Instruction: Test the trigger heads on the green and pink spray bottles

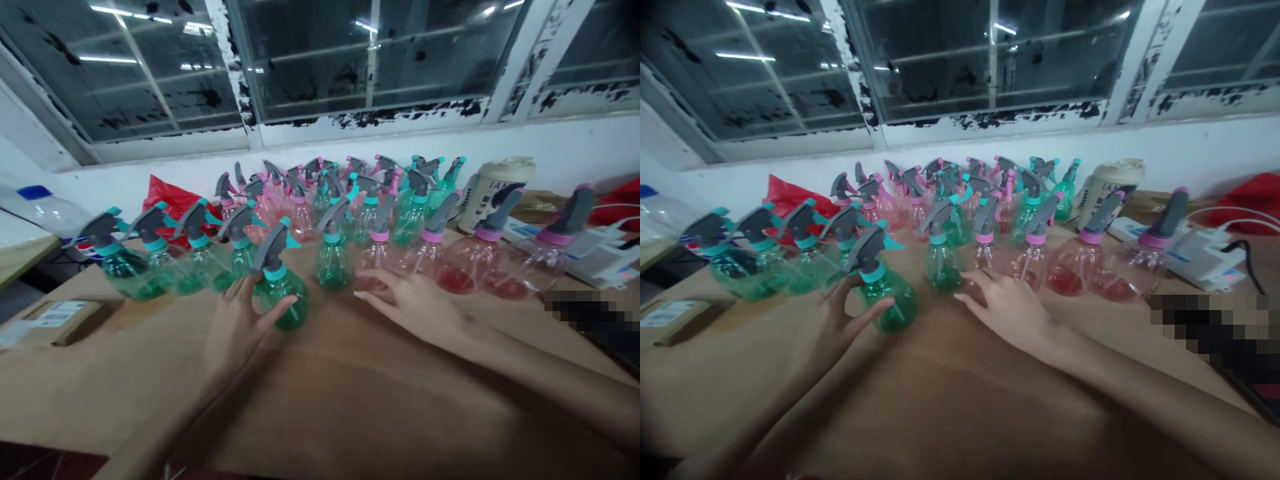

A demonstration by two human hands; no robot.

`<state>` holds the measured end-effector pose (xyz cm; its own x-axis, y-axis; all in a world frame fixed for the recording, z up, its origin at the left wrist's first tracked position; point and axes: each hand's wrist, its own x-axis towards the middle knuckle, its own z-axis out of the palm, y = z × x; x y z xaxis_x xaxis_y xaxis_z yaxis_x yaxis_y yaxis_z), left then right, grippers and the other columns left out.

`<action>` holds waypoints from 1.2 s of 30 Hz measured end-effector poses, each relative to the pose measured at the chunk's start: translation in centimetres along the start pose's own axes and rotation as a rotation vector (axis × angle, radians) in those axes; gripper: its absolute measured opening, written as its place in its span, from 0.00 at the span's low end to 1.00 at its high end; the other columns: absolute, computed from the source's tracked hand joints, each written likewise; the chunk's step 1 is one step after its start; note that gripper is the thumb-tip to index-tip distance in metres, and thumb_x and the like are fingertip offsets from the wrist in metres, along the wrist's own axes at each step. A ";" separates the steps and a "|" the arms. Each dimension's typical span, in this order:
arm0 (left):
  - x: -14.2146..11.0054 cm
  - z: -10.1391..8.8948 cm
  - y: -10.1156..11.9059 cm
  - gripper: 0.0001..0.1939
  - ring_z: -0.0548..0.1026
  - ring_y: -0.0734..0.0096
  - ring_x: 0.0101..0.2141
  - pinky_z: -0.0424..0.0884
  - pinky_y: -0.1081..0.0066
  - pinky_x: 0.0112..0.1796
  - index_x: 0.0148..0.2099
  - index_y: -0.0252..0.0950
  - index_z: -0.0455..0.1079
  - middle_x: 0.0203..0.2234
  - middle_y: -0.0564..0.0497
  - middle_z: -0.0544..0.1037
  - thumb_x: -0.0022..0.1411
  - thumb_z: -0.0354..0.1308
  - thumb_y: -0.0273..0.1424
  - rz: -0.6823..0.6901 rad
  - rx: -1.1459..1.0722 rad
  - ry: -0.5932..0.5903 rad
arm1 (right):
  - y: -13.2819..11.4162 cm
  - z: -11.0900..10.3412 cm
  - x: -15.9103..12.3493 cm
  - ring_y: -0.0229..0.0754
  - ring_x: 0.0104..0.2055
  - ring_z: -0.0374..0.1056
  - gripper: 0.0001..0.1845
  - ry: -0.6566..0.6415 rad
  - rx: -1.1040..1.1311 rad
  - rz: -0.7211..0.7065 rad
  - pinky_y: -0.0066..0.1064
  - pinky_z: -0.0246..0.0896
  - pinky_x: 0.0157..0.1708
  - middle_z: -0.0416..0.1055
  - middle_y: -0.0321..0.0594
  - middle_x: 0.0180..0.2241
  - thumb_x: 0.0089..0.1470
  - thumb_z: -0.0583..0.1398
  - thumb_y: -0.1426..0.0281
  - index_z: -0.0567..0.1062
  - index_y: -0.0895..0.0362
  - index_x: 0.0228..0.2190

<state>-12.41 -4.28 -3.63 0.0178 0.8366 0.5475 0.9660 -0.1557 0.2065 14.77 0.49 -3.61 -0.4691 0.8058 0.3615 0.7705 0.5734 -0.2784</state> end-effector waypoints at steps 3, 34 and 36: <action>1.4 -0.1 0.6 0.26 0.70 0.42 0.45 0.67 0.48 0.42 0.45 0.35 0.66 0.41 0.39 0.73 0.56 0.54 0.52 0.016 0.127 0.029 | -1.7 0.0 2.3 0.52 0.29 0.73 0.25 0.057 -0.033 0.093 0.42 0.66 0.28 0.76 0.45 0.30 0.57 0.52 0.57 0.66 0.57 0.52; 6.1 1.9 -0.5 0.33 0.73 0.44 0.42 0.63 0.56 0.40 0.47 0.29 0.68 0.32 0.37 0.79 0.58 0.47 0.55 0.193 0.336 0.061 | -3.6 3.5 7.1 0.57 0.34 0.70 0.30 0.090 -0.014 0.240 0.47 0.64 0.28 0.67 0.60 0.41 0.52 0.53 0.53 0.65 0.66 0.46; 6.2 1.9 -0.4 0.34 0.72 0.42 0.44 0.63 0.54 0.41 0.48 0.29 0.67 0.32 0.36 0.78 0.58 0.48 0.55 0.180 0.326 0.054 | -3.8 3.4 6.8 0.57 0.34 0.70 0.30 0.085 -0.019 0.236 0.47 0.64 0.27 0.68 0.59 0.41 0.52 0.53 0.53 0.65 0.66 0.45</action>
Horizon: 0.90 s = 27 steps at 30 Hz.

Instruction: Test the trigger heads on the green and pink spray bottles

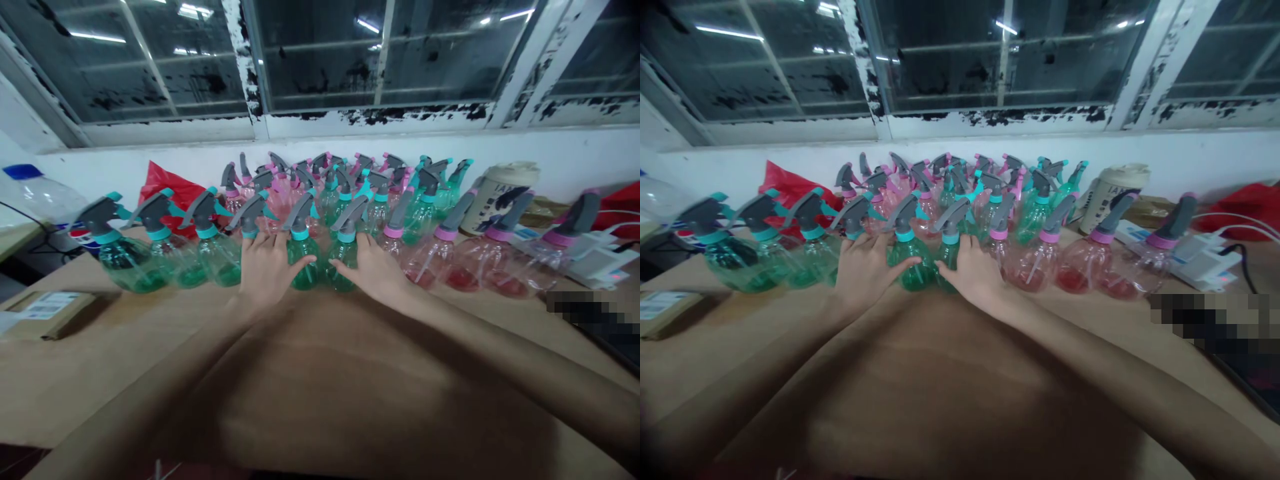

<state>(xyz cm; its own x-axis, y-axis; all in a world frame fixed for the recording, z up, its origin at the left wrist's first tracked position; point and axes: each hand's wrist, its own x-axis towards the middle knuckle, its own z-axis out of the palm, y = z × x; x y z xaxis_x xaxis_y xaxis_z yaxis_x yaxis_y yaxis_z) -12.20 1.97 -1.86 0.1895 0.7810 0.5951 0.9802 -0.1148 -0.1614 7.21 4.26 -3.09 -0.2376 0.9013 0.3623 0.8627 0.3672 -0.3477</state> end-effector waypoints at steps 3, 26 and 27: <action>0.1 -0.2 0.1 0.34 0.72 0.42 0.44 0.64 0.54 0.42 0.48 0.27 0.66 0.35 0.36 0.78 0.58 0.47 0.55 -0.015 -0.015 -0.029 | -0.1 -0.3 -0.9 0.57 0.34 0.70 0.30 0.004 -0.009 -0.018 0.46 0.64 0.27 0.68 0.59 0.42 0.53 0.52 0.52 0.64 0.65 0.46; -3.1 -7.5 9.8 0.28 0.70 0.57 0.49 0.68 0.57 0.49 0.56 0.45 0.58 0.50 0.49 0.71 0.56 0.60 0.44 0.077 -0.969 -0.449 | 2.6 -5.2 -12.2 0.48 0.28 0.70 0.27 0.042 -0.061 -0.241 0.35 0.60 0.18 0.71 0.49 0.38 0.56 0.46 0.49 0.67 0.60 0.39; -3.0 -7.6 10.5 0.28 0.70 0.58 0.48 0.68 0.57 0.49 0.56 0.45 0.58 0.49 0.49 0.72 0.55 0.61 0.42 0.063 -1.036 -0.451 | 2.6 -5.3 -12.6 0.49 0.31 0.70 0.28 0.060 -0.049 -0.247 0.35 0.61 0.19 0.71 0.48 0.37 0.55 0.47 0.48 0.68 0.59 0.39</action>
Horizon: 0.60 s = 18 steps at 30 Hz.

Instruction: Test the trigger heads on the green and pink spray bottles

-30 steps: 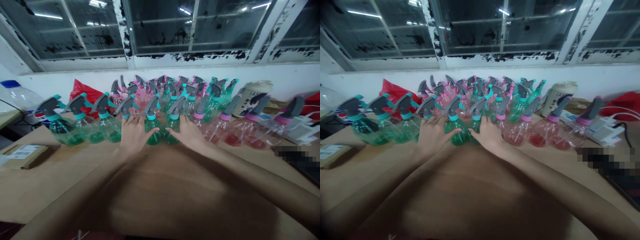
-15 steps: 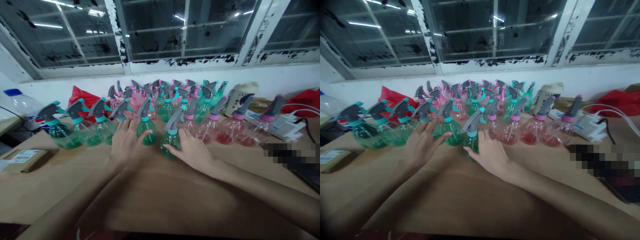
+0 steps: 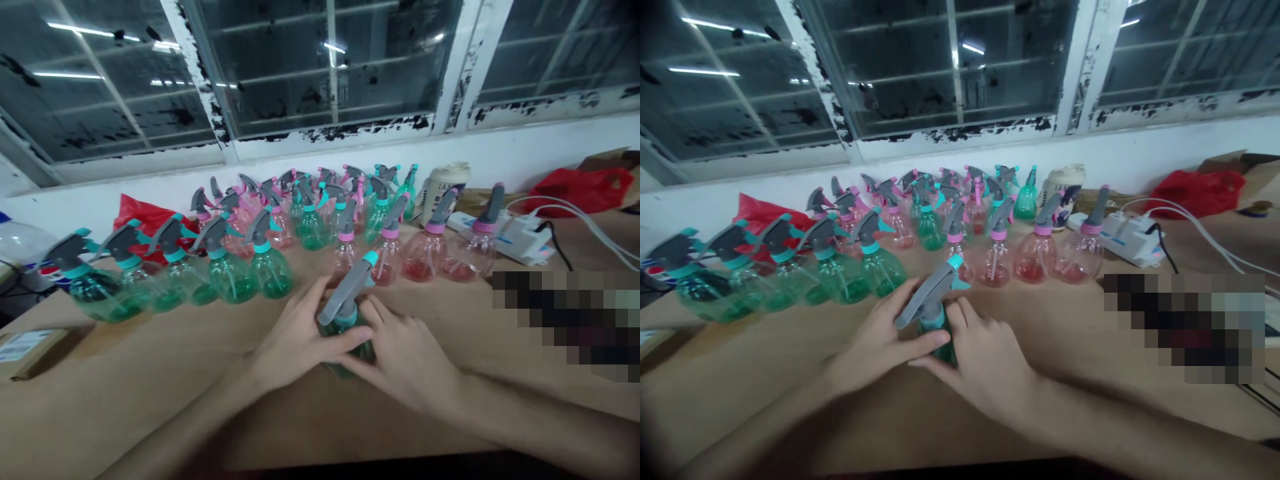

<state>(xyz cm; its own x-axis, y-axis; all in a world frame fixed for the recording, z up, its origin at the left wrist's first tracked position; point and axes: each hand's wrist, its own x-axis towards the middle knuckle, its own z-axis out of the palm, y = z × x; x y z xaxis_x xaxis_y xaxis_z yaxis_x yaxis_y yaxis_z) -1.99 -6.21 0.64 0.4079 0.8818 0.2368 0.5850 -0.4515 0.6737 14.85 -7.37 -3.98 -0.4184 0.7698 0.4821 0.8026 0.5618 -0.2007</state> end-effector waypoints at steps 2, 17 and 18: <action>0.6 1.0 0.6 0.31 0.72 0.59 0.46 0.68 0.58 0.48 0.56 0.44 0.57 0.48 0.49 0.72 0.53 0.64 0.38 0.029 -0.129 0.019 | -0.2 -0.3 -0.7 0.52 0.38 0.69 0.30 0.034 0.008 -0.007 0.36 0.64 0.23 0.71 0.49 0.38 0.53 0.49 0.45 0.69 0.59 0.39; 3.7 3.2 0.2 0.14 0.74 0.67 0.34 0.72 0.66 0.37 0.45 0.42 0.66 0.36 0.51 0.74 0.57 0.53 0.25 0.289 -0.146 0.135 | 6.0 2.5 -1.9 0.51 0.48 0.63 0.39 0.018 0.187 -0.272 0.45 0.61 0.44 0.67 0.54 0.48 0.52 0.53 0.46 0.61 0.64 0.53; 3.9 3.2 0.0 0.13 0.73 0.68 0.32 0.72 0.66 0.36 0.44 0.42 0.66 0.34 0.52 0.73 0.56 0.52 0.25 0.266 -0.150 0.133 | 7.0 2.7 -2.0 0.51 0.51 0.61 0.39 -0.016 0.190 -0.267 0.45 0.61 0.47 0.65 0.54 0.50 0.52 0.53 0.47 0.60 0.63 0.54</action>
<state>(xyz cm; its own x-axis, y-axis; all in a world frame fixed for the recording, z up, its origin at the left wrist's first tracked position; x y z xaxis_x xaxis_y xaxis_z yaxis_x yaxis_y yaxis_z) 1.85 -3.18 -0.60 0.4314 0.7504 0.5008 0.3569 -0.6518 0.6692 20.14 -4.17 -8.65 -0.6114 0.5914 0.5258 0.5702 0.7900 -0.2254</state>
